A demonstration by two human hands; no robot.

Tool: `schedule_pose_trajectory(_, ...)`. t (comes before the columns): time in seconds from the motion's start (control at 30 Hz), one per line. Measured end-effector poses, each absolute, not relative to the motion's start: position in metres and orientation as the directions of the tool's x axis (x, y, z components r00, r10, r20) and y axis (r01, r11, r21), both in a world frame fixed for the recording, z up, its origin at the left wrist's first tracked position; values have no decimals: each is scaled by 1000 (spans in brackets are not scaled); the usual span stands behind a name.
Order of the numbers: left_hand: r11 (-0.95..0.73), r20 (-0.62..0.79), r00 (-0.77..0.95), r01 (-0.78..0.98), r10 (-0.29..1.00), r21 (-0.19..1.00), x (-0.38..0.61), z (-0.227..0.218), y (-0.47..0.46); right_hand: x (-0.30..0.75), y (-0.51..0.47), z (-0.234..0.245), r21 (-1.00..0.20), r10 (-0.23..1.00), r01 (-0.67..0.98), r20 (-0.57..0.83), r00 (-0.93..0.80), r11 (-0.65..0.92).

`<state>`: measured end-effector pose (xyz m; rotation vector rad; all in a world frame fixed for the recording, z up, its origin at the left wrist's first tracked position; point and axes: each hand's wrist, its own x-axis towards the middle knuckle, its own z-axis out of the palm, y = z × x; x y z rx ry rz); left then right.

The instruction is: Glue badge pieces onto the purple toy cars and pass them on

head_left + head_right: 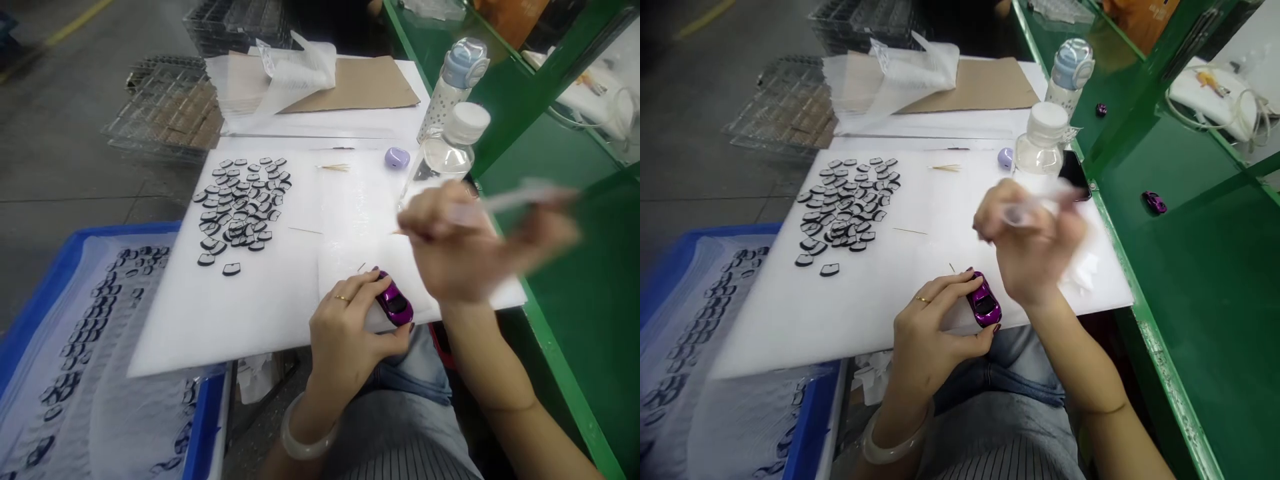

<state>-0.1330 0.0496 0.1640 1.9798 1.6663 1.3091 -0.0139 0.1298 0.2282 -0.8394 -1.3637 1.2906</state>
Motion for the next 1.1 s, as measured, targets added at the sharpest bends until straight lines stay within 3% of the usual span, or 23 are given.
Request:
schedule_pose_trajectory(0.07,-325,470,-38,673,882,664,-134,163,49,-10,148,215,-982,951,-160,146,-274,104)
schedule_pose_trajectory(0.13,-327,476,-28,690,879,646,-135,162,48,14,162,204,-986,951,-88,162,-264,144)
schedule_pose_trajectory(0.23,-356,508,7,722,861,594,-138,159,46,95,187,193,-932,950,211,309,42,294)
schedule_pose_trajectory(0.3,-382,528,48,745,848,546,-139,156,44,164,210,186,-767,896,632,351,272,109)
schedule_pose_trajectory(0.37,-396,540,80,769,838,501,-140,155,43,226,235,178,-696,855,717,347,384,-40)
schedule_pose_trajectory(0.5,-438,558,145,785,817,437,-141,154,43,299,270,165,-595,823,787,355,443,-166)
schedule_pose_trajectory(0.7,-441,559,169,805,812,398,-140,154,43,292,269,148,-497,848,860,400,347,-118)
schedule_pose_trajectory(0.8,-446,566,176,808,806,384,-141,152,43,257,239,143,-456,893,889,414,176,36)
schedule_pose_trajectory(0.93,-465,590,173,795,789,389,-141,151,44,207,197,151,-402,931,870,332,-152,285)
schedule_pose_trajectory(1.1,-476,606,149,770,782,425,-136,153,45,154,184,166,-404,898,830,374,-233,384)
